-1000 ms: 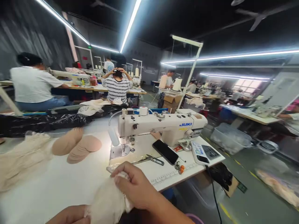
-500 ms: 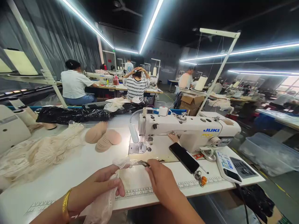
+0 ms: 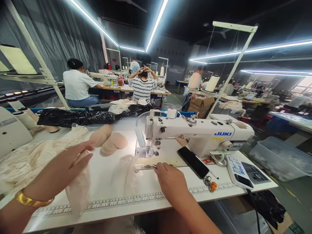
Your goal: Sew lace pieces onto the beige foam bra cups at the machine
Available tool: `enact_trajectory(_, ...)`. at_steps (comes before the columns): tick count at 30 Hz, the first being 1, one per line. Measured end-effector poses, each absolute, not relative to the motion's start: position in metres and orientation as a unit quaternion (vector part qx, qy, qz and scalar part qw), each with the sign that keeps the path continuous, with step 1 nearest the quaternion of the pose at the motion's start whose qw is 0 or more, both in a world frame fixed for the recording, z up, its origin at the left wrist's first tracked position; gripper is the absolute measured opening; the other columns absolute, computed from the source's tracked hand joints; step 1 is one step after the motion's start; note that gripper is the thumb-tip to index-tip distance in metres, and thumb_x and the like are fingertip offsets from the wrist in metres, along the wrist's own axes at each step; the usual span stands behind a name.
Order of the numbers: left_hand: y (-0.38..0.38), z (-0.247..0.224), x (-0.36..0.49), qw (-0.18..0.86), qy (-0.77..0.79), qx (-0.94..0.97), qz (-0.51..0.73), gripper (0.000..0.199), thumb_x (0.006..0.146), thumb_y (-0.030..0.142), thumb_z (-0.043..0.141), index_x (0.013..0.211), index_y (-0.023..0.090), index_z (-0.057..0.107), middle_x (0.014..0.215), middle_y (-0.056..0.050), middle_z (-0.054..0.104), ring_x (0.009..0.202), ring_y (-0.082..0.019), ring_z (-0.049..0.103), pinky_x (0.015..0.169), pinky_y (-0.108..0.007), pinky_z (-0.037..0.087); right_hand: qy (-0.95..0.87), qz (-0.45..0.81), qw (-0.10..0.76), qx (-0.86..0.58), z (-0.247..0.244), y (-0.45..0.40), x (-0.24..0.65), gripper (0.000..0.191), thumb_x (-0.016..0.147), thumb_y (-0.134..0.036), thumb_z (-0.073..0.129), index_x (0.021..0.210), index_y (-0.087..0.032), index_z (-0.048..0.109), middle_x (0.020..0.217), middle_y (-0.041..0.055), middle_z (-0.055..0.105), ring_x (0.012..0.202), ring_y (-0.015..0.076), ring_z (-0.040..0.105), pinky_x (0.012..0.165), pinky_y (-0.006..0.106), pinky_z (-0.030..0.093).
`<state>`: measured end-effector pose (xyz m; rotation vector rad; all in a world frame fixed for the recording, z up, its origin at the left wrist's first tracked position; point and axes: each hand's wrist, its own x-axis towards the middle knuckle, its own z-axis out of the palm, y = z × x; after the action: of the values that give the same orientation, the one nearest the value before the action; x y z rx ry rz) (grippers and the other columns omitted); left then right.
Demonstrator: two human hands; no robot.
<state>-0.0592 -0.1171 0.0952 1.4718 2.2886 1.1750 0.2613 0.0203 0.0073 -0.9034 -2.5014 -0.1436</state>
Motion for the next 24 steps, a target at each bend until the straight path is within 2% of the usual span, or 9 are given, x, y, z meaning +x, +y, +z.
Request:
enact_trajectory(3, -0.119, 0.095, -0.077, -0.151, 0.81, 0.517, 0.232, 0.051, 0.096, 0.044, 0.042, 0.134, 0.014, 0.059, 0.137, -0.019, 0.06, 0.125, -0.043, 0.052, 0.101, -0.059, 0.04, -0.891, -0.095, 0.227, -0.382, -0.007, 0.044, 0.286, 0.016, 0.103, -0.024, 0.051, 0.11, -0.02, 0.065, 0.098, 0.0122, 0.071, 0.087, 0.0296, 0.066, 0.072, 0.037, 0.045)
enact_trajectory(6, -0.112, 0.078, -0.056, -0.07, 0.805, 0.554, 0.199, 0.053, 0.096, 0.049, 0.042, 0.131, 0.012, 0.057, 0.123, -0.019, 0.065, 0.114, -0.038, 0.059, 0.095, -0.055, 0.047, -0.893, -0.047, 0.263, -0.363, -0.008, 0.042, 0.282, 0.029, 0.102, -0.026, 0.056, 0.13, -0.02, 0.061, 0.122, 0.017, 0.066, 0.11, 0.036, 0.06, 0.088, 0.048, 0.048)
enact_trajectory(10, -0.098, 0.052, -0.021, 0.015, 0.805, 0.584, 0.103, 0.045, 0.096, 0.033, 0.041, 0.133, 0.013, 0.058, 0.127, -0.02, 0.063, 0.116, -0.041, 0.057, 0.087, -0.056, 0.05, -0.905, 0.139, 0.293, -0.275, 0.001, 0.011, 0.246, 0.033, 0.104, -0.026, 0.054, 0.137, -0.022, 0.054, 0.122, 0.0123, 0.063, 0.111, 0.0284, 0.058, 0.095, 0.045, 0.051)
enact_trajectory(13, -0.089, 0.037, -0.017, 0.005, 0.757, 0.645, 0.103, 0.049, 0.092, 0.02, 0.047, 0.14, 0.012, 0.055, 0.141, -0.022, 0.055, 0.127, -0.04, 0.052, 0.097, -0.054, 0.047, -0.907, 0.177, 0.295, -0.244, 0.002, -0.011, 0.217, 0.044, 0.096, -0.029, 0.07, 0.137, -0.021, 0.054, 0.124, 0.0119, 0.063, 0.11, 0.0302, 0.057, 0.095, 0.048, 0.05)
enact_trajectory(16, -0.083, 0.026, -0.02, -0.025, 0.677, 0.719, 0.155, 0.065, 0.085, 0.009, 0.05, 0.149, 0.02, 0.048, 0.158, -0.016, 0.044, 0.145, -0.036, 0.038, 0.111, -0.054, 0.035, -0.914, 0.173, 0.28, -0.235, -0.004, -0.02, 0.198, 0.05, 0.09, -0.019, 0.073, 0.137, -0.019, 0.054, 0.117, 0.0111, 0.067, 0.103, 0.0306, 0.057, 0.092, 0.049, 0.049)
enact_trajectory(18, -0.081, 0.025, -0.02, -0.01, 0.643, 0.746, 0.174, 0.064, 0.082, 0.005, 0.05, 0.142, 0.024, 0.054, 0.145, -0.013, 0.06, 0.136, -0.032, 0.05, 0.113, -0.055, 0.03, -0.914, 0.172, 0.289, -0.225, -0.006, -0.018, 0.192, 0.043, 0.091, -0.007, 0.062, 0.132, -0.02, 0.057, 0.106, 0.0085, 0.069, 0.096, 0.0279, 0.057, 0.087, 0.046, 0.048)
enact_trajectory(20, -0.083, 0.031, -0.016, 0.041, 0.64, 0.748, 0.171, 0.042, 0.083, 0.009, 0.052, 0.12, 0.022, 0.067, 0.106, -0.008, 0.076, 0.103, -0.028, 0.066, 0.107, -0.054, 0.035, -0.906, 0.177, 0.315, -0.219, -0.006, -0.011, 0.192, 0.045, 0.088, 0.0, 0.054, 0.128, -0.022, 0.058, 0.1, 0.0063, 0.068, 0.092, 0.0256, 0.056, 0.085, 0.043, 0.047)
enact_trajectory(22, -0.087, 0.041, -0.011, 0.131, 0.641, 0.736, 0.176, 0.016, 0.085, 0.017, 0.057, 0.092, 0.021, 0.07, 0.077, -0.003, 0.071, 0.076, -0.023, 0.065, 0.093, -0.046, 0.044, -0.895, 0.183, 0.336, -0.227, -0.003, -0.003, 0.197, 0.05, 0.084, 0.003, 0.053, 0.127, -0.022, 0.059, 0.098, 0.0059, 0.066, 0.091, 0.0249, 0.055, 0.085, 0.042, 0.047)
enact_trajectory(24, -0.093, 0.053, -0.008, 0.283, 0.6, 0.717, 0.214, 0.012, 0.085, 0.029, 0.063, 0.082, 0.02, 0.07, 0.072, -0.001, 0.068, 0.071, -0.02, 0.062, 0.078, -0.036, 0.048, -0.886, 0.194, 0.341, -0.247, 0.003, 0.003, 0.203, 0.045, 0.082, 0.003, 0.052, 0.116, -0.022, 0.065, 0.094, 0.0056, 0.063, 0.091, 0.0245, 0.055, 0.082, 0.039, 0.046)
